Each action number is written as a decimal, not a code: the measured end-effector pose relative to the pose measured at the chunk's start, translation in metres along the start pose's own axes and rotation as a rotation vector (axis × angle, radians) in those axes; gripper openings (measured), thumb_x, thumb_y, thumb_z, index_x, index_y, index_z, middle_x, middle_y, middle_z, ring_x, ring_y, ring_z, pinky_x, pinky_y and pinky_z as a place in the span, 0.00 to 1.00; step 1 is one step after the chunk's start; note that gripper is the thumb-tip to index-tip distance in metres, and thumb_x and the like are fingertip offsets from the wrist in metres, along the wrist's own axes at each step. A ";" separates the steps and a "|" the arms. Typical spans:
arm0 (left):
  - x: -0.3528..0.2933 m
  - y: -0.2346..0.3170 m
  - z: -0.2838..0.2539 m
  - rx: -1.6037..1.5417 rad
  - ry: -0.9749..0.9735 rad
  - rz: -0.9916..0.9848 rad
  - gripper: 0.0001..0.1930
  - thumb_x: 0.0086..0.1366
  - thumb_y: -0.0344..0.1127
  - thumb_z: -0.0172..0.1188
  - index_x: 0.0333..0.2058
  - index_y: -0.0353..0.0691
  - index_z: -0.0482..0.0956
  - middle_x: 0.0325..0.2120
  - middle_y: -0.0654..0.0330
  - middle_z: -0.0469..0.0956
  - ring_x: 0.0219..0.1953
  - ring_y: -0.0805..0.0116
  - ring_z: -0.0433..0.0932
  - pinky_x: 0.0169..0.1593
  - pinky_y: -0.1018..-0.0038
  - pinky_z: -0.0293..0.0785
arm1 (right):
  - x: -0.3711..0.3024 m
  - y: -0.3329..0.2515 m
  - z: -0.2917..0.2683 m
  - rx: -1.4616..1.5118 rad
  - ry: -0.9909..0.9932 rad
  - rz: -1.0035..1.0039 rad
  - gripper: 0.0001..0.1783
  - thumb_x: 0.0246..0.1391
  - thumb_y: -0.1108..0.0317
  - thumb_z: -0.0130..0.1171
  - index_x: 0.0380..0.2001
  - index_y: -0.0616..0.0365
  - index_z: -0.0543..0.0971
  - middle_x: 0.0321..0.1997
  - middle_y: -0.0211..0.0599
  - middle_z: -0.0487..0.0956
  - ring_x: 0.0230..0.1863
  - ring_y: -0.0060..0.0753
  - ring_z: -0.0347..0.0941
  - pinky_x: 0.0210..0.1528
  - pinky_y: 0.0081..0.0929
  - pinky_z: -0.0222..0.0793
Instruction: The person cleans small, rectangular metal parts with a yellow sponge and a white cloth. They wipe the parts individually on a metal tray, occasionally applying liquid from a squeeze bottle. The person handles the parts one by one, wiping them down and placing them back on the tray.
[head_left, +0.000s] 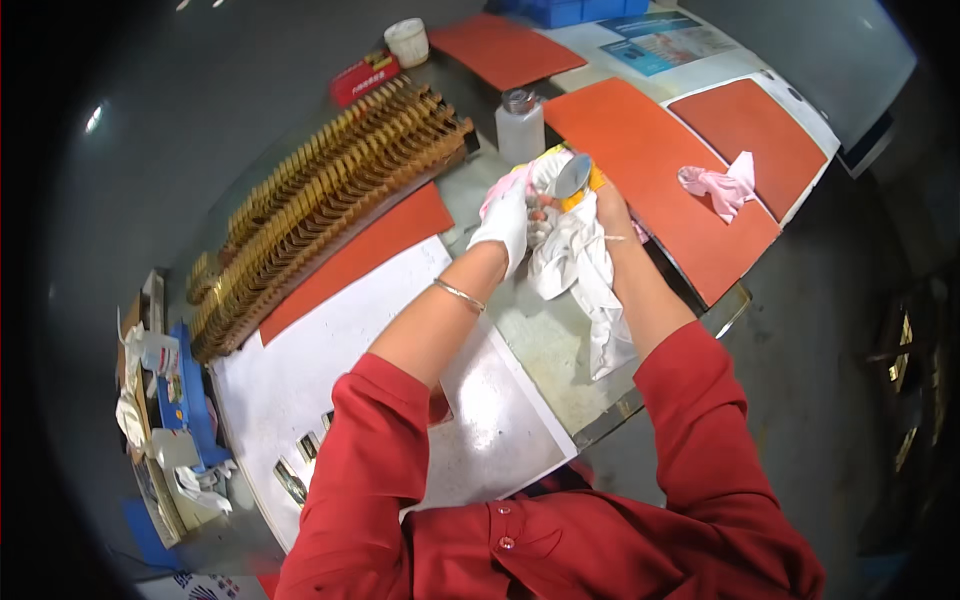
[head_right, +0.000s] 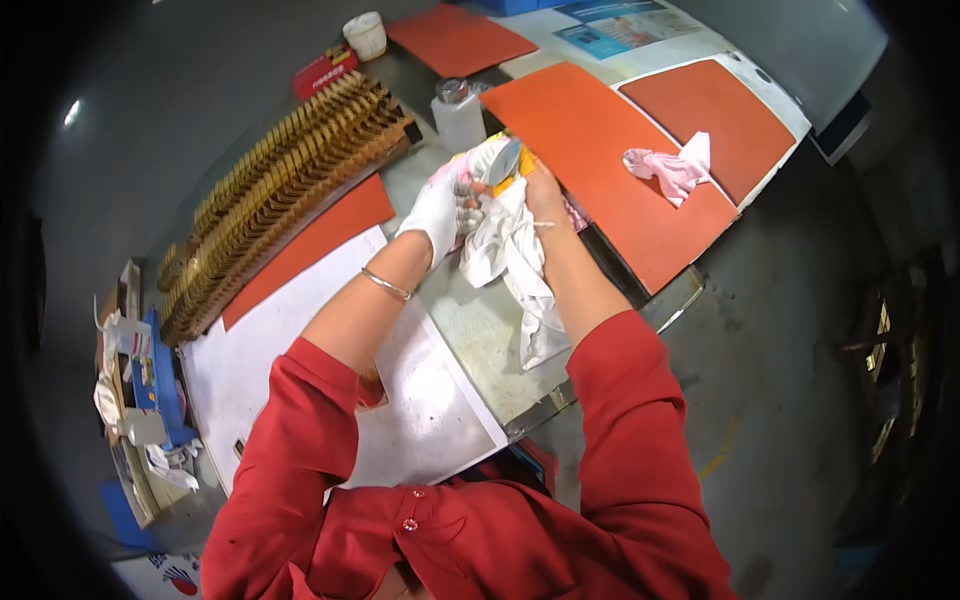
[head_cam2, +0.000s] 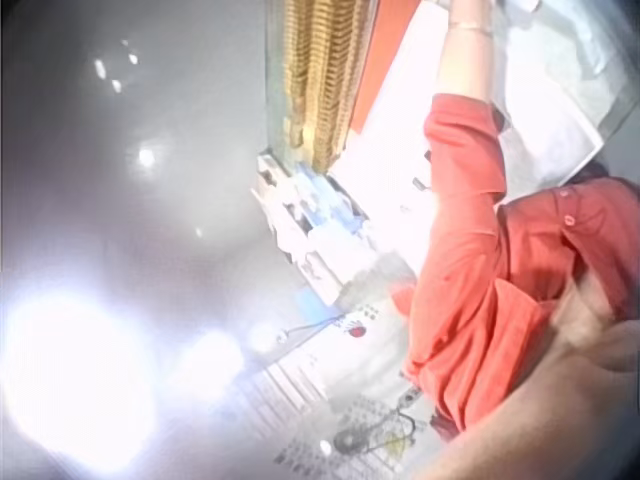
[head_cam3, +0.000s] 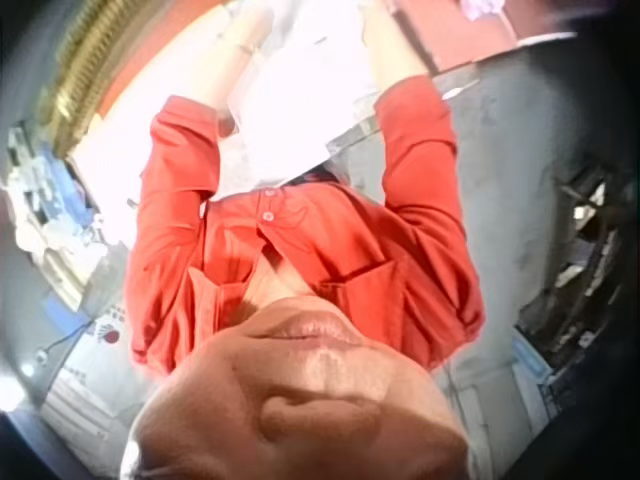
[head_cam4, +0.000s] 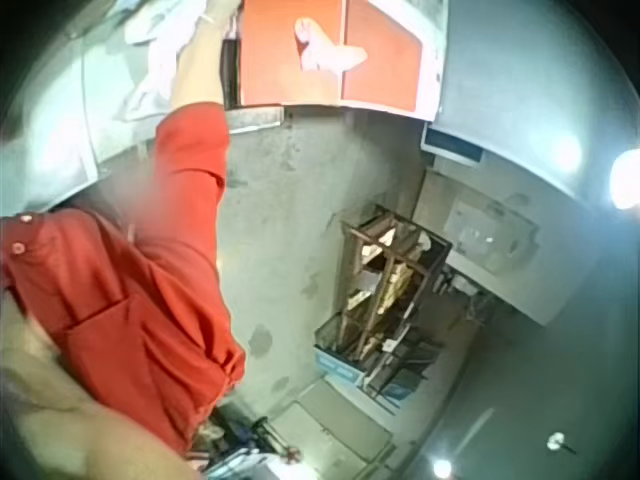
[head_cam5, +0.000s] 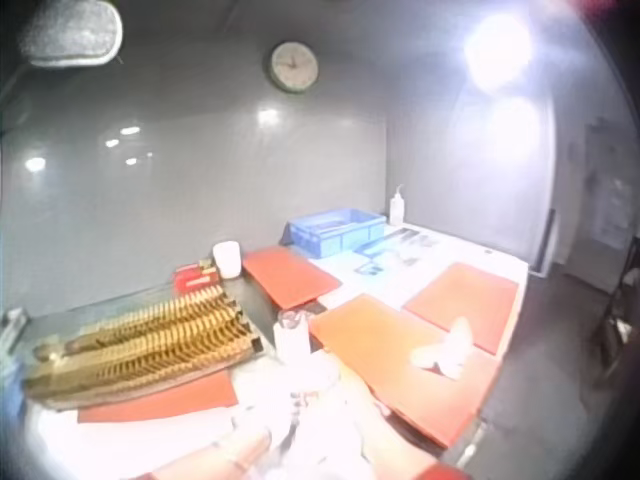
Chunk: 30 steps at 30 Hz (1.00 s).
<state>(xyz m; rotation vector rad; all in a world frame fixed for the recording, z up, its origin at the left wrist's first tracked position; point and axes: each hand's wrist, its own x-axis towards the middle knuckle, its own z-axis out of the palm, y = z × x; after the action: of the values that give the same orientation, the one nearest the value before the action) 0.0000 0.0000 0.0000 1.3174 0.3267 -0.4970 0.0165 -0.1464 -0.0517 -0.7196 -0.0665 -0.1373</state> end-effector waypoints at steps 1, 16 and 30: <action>-0.007 -0.002 -0.001 -0.001 -0.019 -0.056 0.21 0.65 0.52 0.39 0.41 0.44 0.73 0.20 0.65 0.66 0.18 0.76 0.66 0.23 0.77 0.67 | -0.007 0.000 -0.004 -0.003 -0.027 0.022 0.16 0.56 0.69 0.47 0.48 0.61 0.69 0.45 0.41 0.72 0.42 0.42 0.72 0.40 0.38 0.75; -0.035 0.021 -0.002 1.154 0.158 0.495 0.18 0.46 0.46 0.66 0.30 0.36 0.78 0.25 0.53 0.79 0.30 0.65 0.78 0.36 0.73 0.72 | -0.141 -0.178 0.014 -0.182 -0.113 0.204 0.22 0.54 0.55 0.41 0.36 0.65 0.71 0.28 0.45 0.74 0.21 0.37 0.68 0.20 0.30 0.65; -0.097 0.015 -0.012 1.114 -0.635 0.588 0.17 0.57 0.40 0.59 0.44 0.40 0.75 0.41 0.58 0.76 0.47 0.68 0.73 0.53 0.74 0.65 | -0.200 -0.166 0.039 -0.439 0.120 0.203 0.11 0.57 0.66 0.45 0.39 0.60 0.71 0.26 0.37 0.73 0.18 0.26 0.68 0.20 0.25 0.66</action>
<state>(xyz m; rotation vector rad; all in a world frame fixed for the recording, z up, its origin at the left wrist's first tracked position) -0.0741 0.0300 0.0578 2.0985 -0.9874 -0.5733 -0.2068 -0.2241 0.0641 -1.1495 0.1560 0.0012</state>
